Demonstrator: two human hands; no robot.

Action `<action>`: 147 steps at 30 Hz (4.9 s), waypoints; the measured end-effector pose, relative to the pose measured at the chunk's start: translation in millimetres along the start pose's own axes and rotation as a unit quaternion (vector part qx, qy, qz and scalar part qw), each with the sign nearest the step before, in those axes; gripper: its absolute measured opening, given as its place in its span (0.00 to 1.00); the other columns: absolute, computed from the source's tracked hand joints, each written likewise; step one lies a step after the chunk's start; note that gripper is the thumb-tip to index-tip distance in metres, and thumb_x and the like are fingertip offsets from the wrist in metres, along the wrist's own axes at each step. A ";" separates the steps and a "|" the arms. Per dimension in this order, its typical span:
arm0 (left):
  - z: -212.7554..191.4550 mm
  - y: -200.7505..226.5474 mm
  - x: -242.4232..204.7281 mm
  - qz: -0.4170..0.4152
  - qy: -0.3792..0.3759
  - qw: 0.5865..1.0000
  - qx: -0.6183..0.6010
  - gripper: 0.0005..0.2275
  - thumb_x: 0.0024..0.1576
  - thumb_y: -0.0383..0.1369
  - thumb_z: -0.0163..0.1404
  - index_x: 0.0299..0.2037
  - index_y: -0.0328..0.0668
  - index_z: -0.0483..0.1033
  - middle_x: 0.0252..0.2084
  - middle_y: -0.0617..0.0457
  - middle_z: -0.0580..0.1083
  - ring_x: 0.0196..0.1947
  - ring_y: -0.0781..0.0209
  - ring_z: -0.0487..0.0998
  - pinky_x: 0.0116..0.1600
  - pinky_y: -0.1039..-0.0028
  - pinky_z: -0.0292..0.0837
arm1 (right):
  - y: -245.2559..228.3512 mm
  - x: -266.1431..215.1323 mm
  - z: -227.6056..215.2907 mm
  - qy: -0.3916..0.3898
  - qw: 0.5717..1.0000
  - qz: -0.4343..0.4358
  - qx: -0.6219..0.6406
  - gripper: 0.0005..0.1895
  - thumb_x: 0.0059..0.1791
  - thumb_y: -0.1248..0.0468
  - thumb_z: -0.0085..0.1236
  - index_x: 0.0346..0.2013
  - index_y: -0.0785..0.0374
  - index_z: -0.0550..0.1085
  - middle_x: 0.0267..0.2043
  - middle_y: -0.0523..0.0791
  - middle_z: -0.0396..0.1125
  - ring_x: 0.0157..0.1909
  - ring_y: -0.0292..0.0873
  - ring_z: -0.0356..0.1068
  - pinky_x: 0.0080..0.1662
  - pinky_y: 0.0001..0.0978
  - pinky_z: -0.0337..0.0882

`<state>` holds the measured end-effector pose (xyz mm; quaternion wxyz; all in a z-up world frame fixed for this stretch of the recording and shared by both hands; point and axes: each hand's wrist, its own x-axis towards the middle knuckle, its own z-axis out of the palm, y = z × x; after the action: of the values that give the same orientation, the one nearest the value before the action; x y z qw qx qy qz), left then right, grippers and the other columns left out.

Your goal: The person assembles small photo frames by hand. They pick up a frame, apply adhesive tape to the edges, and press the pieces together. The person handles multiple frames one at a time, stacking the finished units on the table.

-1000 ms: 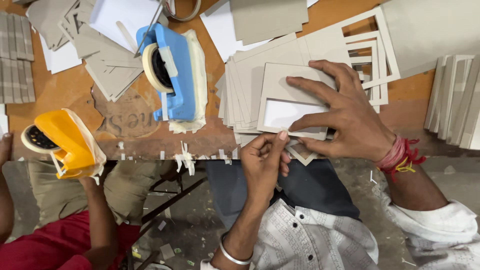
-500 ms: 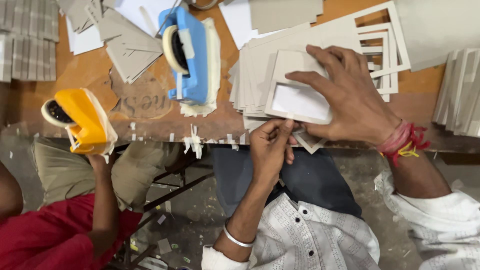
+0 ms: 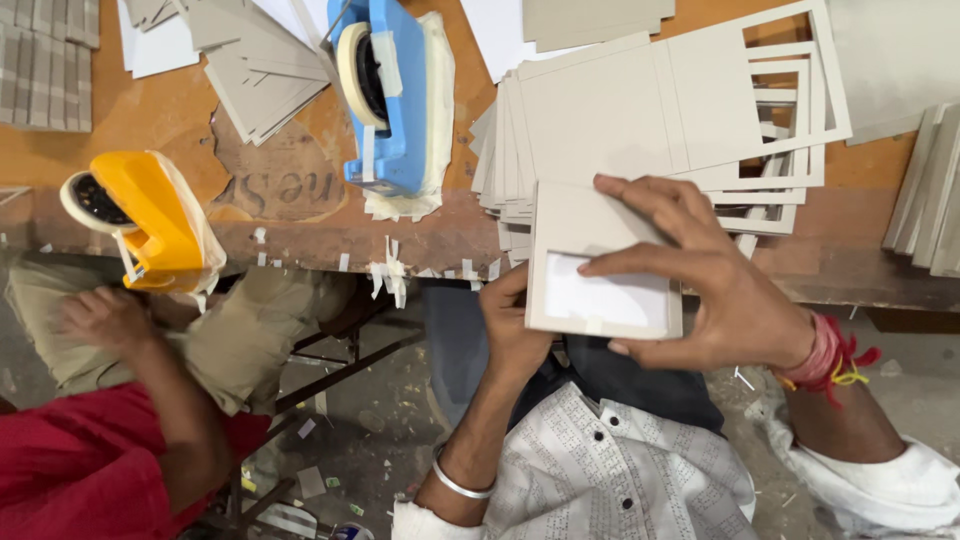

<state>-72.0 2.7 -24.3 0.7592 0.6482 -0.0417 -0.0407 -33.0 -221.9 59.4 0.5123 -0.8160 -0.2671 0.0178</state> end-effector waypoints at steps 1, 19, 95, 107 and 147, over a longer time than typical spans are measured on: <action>-0.2 2.6 0.6 0.045 0.005 0.998 0.038 0.07 0.64 0.23 0.57 0.47 0.22 0.77 0.42 0.43 0.78 0.39 0.60 0.78 0.45 0.71 0.76 | -2.9 -2.2 1.7 0.003 1.000 0.002 0.013 0.34 0.27 0.56 0.72 0.49 0.50 0.79 0.78 0.52 0.51 0.75 0.63 0.48 0.71 0.64 0.52; 46.0 45.1 5.4 -0.119 0.143 0.977 -0.101 0.11 0.58 0.19 0.50 0.50 0.27 0.72 0.37 0.56 0.74 0.31 0.78 0.70 0.32 0.84 0.65 | -7.4 -37.7 72.5 0.225 0.873 0.004 -0.433 0.27 0.45 0.43 0.71 0.58 0.32 0.74 0.74 0.59 0.54 0.72 0.59 0.48 0.66 0.63 0.53; -13.2 76.0 94.2 0.130 -0.154 0.926 0.321 0.17 0.54 0.13 0.52 0.50 0.40 0.80 0.57 0.46 0.75 0.51 0.52 0.84 0.52 0.72 0.83 | 30.3 34.7 -37.7 0.015 0.970 0.044 -0.237 0.34 0.33 0.50 0.74 0.49 0.59 0.74 0.76 0.55 0.52 0.75 0.64 0.50 0.71 0.61 0.56; -6.3 57.3 80.5 0.147 -0.087 0.936 0.309 0.18 0.56 0.13 0.51 0.52 0.44 0.81 0.61 0.45 0.75 0.57 0.52 0.82 0.56 0.71 0.82 | 28.4 38.0 -43.4 -0.005 0.973 0.052 -0.227 0.31 0.31 0.52 0.74 0.44 0.59 0.75 0.77 0.53 0.52 0.76 0.63 0.51 0.70 0.59 0.58; -137.4 54.5 64.5 0.055 0.268 0.892 0.359 0.06 0.63 0.33 0.59 0.38 0.38 0.80 0.35 0.54 0.72 0.31 0.66 0.71 0.48 0.73 0.69 | 35.7 31.5 -44.0 0.021 0.970 0.020 -0.243 0.27 0.31 0.51 0.72 0.38 0.60 0.77 0.76 0.52 0.56 0.74 0.62 0.55 0.70 0.55 0.60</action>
<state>8.4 138.6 8.8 0.4579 0.8597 0.1165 0.1943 22.2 -255.8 57.8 0.3041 -0.9212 -0.2365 -0.0541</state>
